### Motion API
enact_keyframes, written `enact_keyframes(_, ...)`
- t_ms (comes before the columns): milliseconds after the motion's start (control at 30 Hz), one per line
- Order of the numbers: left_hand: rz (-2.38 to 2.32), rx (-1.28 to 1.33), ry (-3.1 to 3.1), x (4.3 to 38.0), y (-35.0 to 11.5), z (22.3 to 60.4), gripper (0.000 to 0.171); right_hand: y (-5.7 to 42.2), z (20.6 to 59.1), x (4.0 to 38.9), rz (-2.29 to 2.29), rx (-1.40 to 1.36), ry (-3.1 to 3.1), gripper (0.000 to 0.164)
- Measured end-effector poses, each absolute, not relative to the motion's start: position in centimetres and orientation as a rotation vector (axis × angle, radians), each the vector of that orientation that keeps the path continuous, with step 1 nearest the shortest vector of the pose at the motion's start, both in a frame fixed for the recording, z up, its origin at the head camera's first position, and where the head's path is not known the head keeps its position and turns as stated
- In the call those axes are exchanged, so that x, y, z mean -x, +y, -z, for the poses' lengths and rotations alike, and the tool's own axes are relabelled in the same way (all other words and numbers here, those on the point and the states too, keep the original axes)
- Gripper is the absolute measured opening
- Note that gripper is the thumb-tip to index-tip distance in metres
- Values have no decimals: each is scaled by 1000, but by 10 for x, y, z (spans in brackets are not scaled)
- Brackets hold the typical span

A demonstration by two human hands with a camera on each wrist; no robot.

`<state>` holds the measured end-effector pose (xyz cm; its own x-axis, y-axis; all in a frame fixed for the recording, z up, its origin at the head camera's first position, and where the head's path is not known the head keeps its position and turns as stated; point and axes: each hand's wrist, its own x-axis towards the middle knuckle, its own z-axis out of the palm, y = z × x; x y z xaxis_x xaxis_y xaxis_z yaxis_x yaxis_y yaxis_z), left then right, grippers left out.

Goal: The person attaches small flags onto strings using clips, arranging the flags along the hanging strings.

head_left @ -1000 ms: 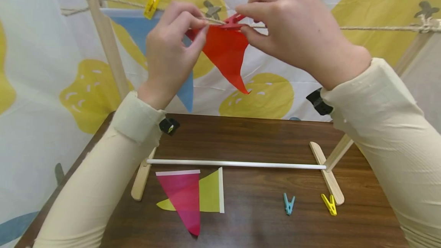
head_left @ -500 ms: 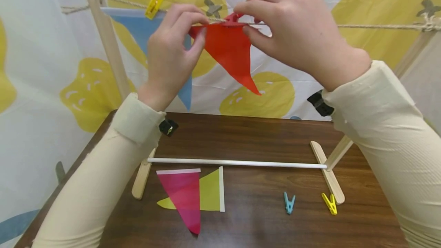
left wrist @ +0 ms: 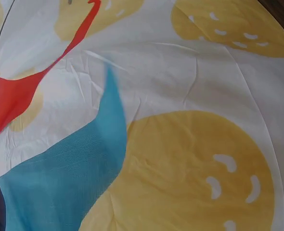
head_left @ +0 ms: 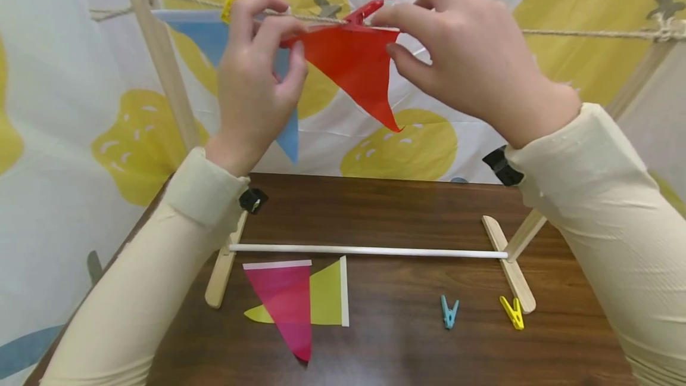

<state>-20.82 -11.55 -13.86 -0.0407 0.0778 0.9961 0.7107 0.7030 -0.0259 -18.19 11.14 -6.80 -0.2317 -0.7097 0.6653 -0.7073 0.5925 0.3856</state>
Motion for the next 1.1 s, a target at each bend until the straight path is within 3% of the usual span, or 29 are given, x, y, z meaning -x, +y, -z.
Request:
enact_keyframes(633, 431, 764, -1678, 197, -118, 159, 22, 145, 126, 156, 20, -1269, -1835, 26)
enact_keyframes(1100, 433, 853, -1809, 191, -110, 200, 24, 178, 178, 155, -100, -1310, -1949, 29)
